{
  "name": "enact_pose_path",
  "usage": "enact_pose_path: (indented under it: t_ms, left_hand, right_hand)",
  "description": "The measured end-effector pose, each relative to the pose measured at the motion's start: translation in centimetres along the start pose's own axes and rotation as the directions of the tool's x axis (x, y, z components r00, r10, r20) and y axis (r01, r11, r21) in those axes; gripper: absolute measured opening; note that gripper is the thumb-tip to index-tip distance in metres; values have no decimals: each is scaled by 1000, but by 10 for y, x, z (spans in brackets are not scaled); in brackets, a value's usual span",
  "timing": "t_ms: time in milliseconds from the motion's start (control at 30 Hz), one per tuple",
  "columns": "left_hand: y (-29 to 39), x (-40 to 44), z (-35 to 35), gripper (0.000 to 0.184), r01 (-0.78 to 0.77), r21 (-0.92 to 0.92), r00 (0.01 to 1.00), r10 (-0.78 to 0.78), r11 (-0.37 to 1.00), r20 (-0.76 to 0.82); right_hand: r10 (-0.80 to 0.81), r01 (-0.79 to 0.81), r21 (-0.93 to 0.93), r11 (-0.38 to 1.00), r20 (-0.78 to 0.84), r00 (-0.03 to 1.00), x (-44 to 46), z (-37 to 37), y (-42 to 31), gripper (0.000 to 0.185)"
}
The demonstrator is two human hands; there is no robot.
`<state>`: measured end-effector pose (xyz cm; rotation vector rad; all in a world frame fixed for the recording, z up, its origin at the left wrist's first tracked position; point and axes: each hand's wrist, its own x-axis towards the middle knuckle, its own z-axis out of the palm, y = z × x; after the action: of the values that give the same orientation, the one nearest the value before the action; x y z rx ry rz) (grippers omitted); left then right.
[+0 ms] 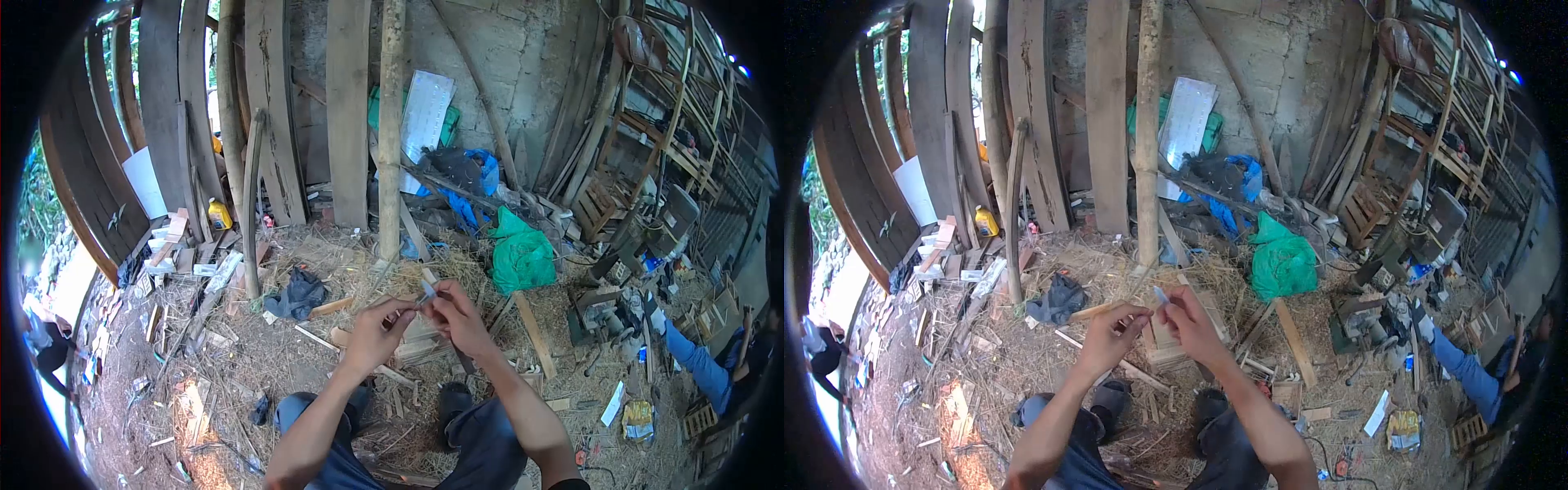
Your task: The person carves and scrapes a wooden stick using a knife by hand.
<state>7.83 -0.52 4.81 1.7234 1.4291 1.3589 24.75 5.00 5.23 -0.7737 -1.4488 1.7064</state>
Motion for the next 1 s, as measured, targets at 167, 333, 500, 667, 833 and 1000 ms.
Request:
enact_pose_path:
  t_ms: [167, 333, 500, 667, 833, 1000]
  left_hand:
    - [-5, -1, -11, 13, -53, 64, 998, 52, 997, 17]
    - [-4, -2, -16, 12, -31, 55, 1000, 31, 998, 6]
    - [6, -2, -7, 9, -36, 72, 998, 40, 997, -54]
    - [1, -2, -3, 8, -81, 96, 989, 92, 992, -115]
    - [7, -5, -6, 8, -121, 96, 989, 128, 988, -74]
    - [7, -7, -5, 7, -136, 94, 988, 142, 986, -66]
  right_hand:
    - [-183, 200, 67, 977, -199, 963, 3, -18, 0, 11]
    - [-189, 226, 130, 965, -249, 950, 2, -29, -3, 11]
    - [-43, 53, 123, 991, -78, 996, 0, 1, 8, 14]
    - [30, -33, 146, 989, 21, 999, 6, 7, 9, 13]
    - [38, -25, 101, 995, -122, 992, 8, -8, 8, 13]
    - [19, 20, 259, 966, -149, 989, 4, -28, 2, 12]
